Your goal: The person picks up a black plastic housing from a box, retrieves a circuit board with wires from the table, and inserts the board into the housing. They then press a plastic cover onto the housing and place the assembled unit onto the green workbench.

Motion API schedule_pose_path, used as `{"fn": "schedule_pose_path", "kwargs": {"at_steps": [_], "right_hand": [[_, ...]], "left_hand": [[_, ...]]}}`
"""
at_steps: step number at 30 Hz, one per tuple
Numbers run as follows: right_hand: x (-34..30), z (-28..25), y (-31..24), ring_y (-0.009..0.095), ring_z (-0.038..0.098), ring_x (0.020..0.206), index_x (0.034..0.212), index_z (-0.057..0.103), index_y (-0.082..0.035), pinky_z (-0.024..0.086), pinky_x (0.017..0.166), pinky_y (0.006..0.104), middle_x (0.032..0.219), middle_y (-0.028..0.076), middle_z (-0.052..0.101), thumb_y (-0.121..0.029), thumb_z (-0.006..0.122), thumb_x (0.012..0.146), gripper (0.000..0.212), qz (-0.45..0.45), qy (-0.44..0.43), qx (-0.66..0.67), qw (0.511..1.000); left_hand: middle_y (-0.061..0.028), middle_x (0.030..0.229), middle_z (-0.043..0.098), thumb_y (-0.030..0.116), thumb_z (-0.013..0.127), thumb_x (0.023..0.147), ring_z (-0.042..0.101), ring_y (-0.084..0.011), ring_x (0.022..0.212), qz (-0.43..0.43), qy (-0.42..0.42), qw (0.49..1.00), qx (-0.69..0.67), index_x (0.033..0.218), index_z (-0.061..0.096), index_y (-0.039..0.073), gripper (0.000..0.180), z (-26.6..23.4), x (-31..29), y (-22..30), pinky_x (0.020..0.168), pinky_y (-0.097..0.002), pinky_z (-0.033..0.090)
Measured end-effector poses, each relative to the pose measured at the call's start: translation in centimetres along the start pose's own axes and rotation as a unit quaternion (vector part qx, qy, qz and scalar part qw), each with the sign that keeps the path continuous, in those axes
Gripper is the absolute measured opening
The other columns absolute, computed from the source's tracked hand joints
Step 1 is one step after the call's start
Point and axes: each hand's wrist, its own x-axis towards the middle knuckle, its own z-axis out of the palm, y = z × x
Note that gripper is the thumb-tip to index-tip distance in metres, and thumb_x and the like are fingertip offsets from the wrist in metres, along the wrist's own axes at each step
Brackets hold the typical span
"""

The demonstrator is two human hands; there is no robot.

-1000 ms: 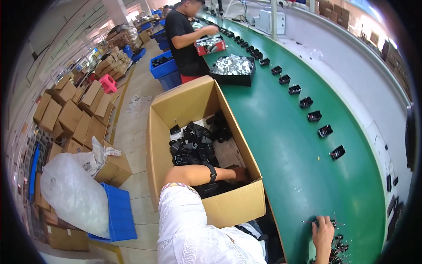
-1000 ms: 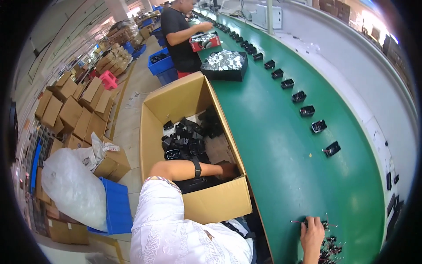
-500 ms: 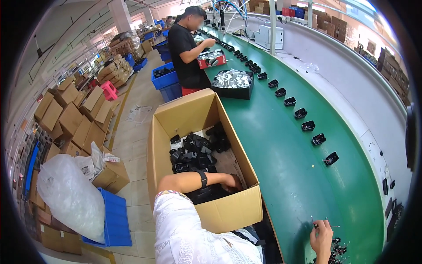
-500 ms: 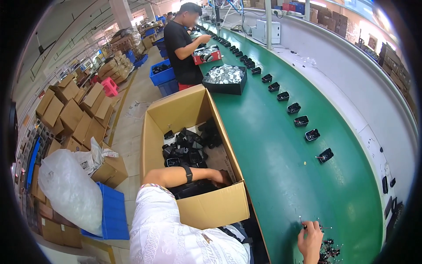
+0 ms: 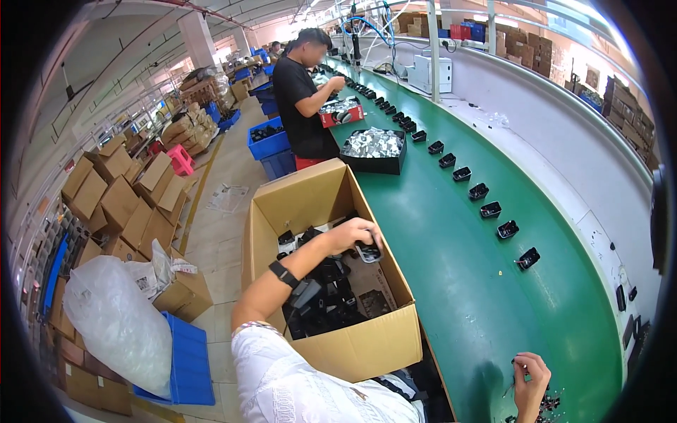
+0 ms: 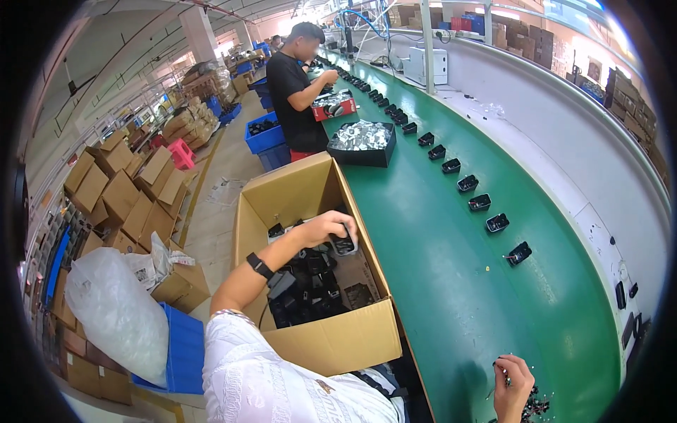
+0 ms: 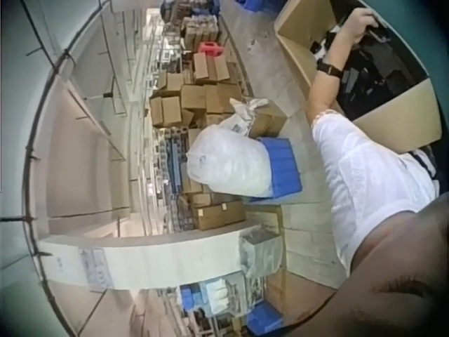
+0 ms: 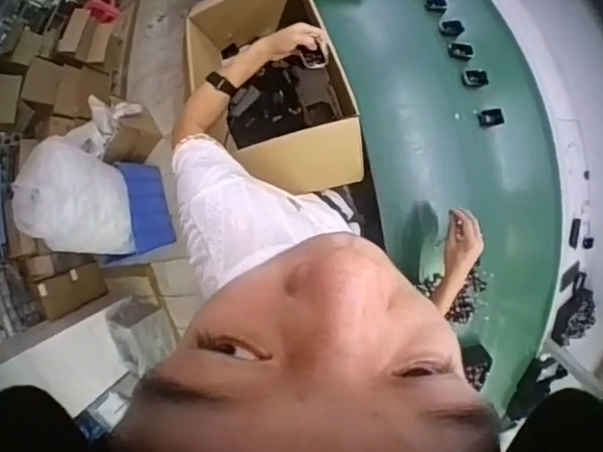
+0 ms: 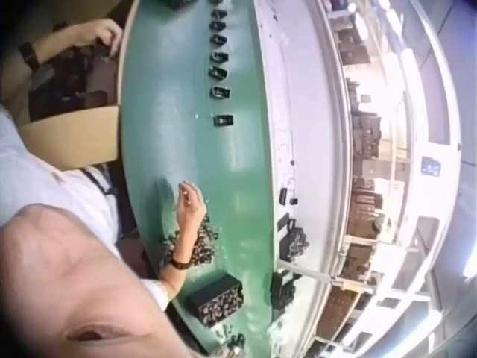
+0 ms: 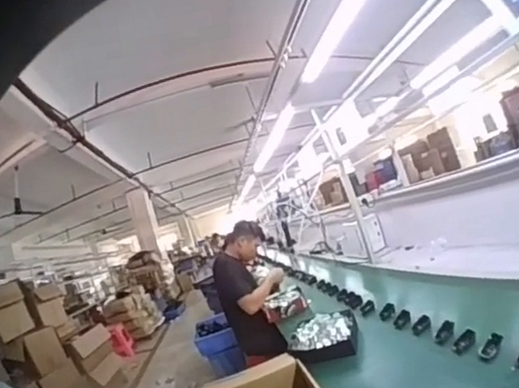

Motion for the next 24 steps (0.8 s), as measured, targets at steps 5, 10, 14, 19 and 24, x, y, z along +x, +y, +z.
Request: {"fn": "schedule_pose_path", "kwargs": {"at_steps": [5,10,14,19,24], "right_hand": [[1.1,-0.4,-2.3,0.024,0.066,0.079,0.089,0.067,0.001,0.052,0.068,0.0303,0.096,0.014,0.068,0.008,0.071,0.079,0.013,0.013,0.008,0.028,0.999],[2.7,-0.5,-2.9,0.020,0.062,0.086,0.087,0.065,0.002,0.051,0.068,0.0278,0.102,0.013,0.062,0.009,0.069,0.077,0.013,-0.061,0.097,0.014,0.993],[3.8,-0.1,-3.2,0.015,0.058,0.084,0.089,0.063,0.003,0.049,0.072,0.0258,0.101,0.011,0.057,0.007,0.069,0.084,0.008,-0.050,0.146,0.058,0.986],[4.9,-0.2,-3.0,0.012,0.054,0.081,0.091,0.061,0.003,0.046,0.073,0.0226,0.096,0.007,0.052,0.005,0.067,0.089,0.007,-0.049,0.189,0.098,0.976],[5.2,-0.1,-2.0,0.011,0.055,0.079,0.090,0.060,0.003,0.046,0.071,0.0226,0.092,0.006,0.056,0.004,0.067,0.091,0.007,-0.042,0.202,0.101,0.973]], "left_hand": [[-0.0093,0.095,0.073,0.003,0.061,0.079,0.068,-0.0188,0.095,0.137,-0.142,0.978,0.066,0.093,0.069,-0.001,0.017,9.5,7.6,3.1,0.090,-0.0327,0.052],[-0.0096,0.084,0.072,-0.001,0.057,0.076,0.071,-0.0185,0.084,0.073,-0.285,0.955,-0.032,0.092,0.065,-0.002,0.018,21.1,14.6,2.7,0.081,-0.0324,0.057],[-0.0046,0.071,0.063,0.009,0.061,0.079,0.060,-0.0135,0.057,0.042,-0.314,0.946,0.062,0.092,0.067,-0.001,0.018,27.2,16.5,3.6,0.052,-0.0281,0.048],[-0.0050,0.068,0.060,0.012,0.062,0.080,0.053,-0.0118,0.051,0.055,-0.348,0.935,0.036,0.091,0.068,0.000,0.017,31.0,18.0,3.5,0.046,-0.0278,0.040],[-0.0093,0.080,0.067,0.015,0.054,0.088,0.067,-0.0197,0.056,0.013,-0.299,0.954,-0.034,0.103,0.064,0.003,0.022,33.6,20.1,4.6,0.045,-0.0302,0.046]]}}
